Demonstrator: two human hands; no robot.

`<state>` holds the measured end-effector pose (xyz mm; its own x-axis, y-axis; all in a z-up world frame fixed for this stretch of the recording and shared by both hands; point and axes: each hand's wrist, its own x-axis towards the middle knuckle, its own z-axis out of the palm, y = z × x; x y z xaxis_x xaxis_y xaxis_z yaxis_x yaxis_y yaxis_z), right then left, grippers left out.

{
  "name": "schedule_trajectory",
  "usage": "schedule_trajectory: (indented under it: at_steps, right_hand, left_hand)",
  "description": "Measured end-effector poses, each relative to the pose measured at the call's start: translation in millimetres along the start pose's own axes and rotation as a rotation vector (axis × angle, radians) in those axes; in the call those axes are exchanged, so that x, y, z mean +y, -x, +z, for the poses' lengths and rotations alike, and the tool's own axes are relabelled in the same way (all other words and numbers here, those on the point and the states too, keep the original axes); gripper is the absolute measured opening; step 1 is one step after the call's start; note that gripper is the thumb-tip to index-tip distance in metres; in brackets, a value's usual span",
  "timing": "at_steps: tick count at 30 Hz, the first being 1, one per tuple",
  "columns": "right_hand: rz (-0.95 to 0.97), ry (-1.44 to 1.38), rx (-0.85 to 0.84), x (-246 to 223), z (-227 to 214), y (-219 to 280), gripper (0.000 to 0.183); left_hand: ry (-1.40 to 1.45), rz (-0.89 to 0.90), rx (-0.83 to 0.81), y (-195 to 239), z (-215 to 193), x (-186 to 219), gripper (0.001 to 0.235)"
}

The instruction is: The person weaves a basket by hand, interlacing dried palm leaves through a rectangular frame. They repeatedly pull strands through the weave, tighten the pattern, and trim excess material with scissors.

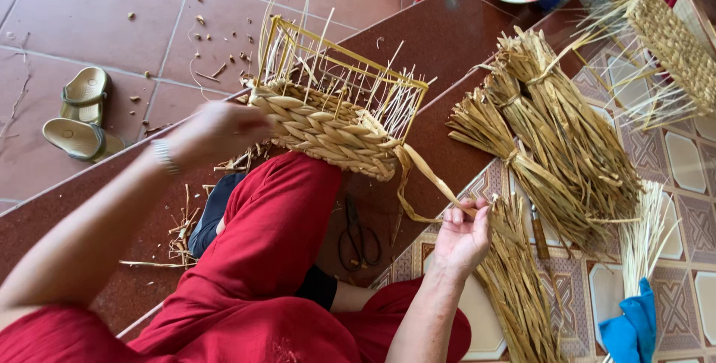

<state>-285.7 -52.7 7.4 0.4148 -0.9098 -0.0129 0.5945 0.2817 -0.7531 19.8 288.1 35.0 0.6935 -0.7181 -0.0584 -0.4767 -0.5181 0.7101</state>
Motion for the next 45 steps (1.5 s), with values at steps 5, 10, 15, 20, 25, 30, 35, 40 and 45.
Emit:
schedule_trajectory:
  at_steps: [5,10,15,20,25,30,35,40,45]
  right_hand:
    - [0.018,0.025,-0.017,-1.7,-8.9,10.7,0.019]
    - [0.02,0.022,-0.151,-4.1,-11.4,17.8,0.019]
    - [0.059,0.028,-0.113,-4.5,-12.3,24.5,0.021]
    - [0.028,0.167,-0.059,-16.9,0.2,17.7,0.02]
    - [-0.082,0.41,-0.03,-39.2,20.5,3.1,0.021]
    - [-0.17,0.526,-0.143,-61.9,63.4,-14.0,0.023]
    - [-0.333,0.66,-0.381,-57.1,129.3,-8.8,0.018]
    - [-0.428,0.854,-0.743,-13.4,183.6,33.0,0.013]
    - [-0.346,0.695,-0.887,28.6,139.7,54.3,0.021]
  left_hand:
    - [0.368,0.38,-0.201,-74.3,69.4,106.4,0.037]
    - [0.485,-0.041,-0.307,-145.6,116.2,162.9,0.059]
    - [0.031,0.055,-0.114,-190.3,158.8,160.4,0.03]
    - [-0.229,0.119,0.036,-170.6,153.2,149.0,0.034]
    - [0.066,0.404,0.158,-62.8,64.7,77.9,0.026]
    - [-0.485,0.089,-0.127,26.4,-6.0,18.8,0.061]
    - [-0.248,0.185,-0.081,29.0,17.0,30.8,0.05]
    - [0.528,0.423,-0.027,-40.2,103.1,98.1,0.062]
    - [0.548,0.688,0.191,-90.3,133.1,114.7,0.034]
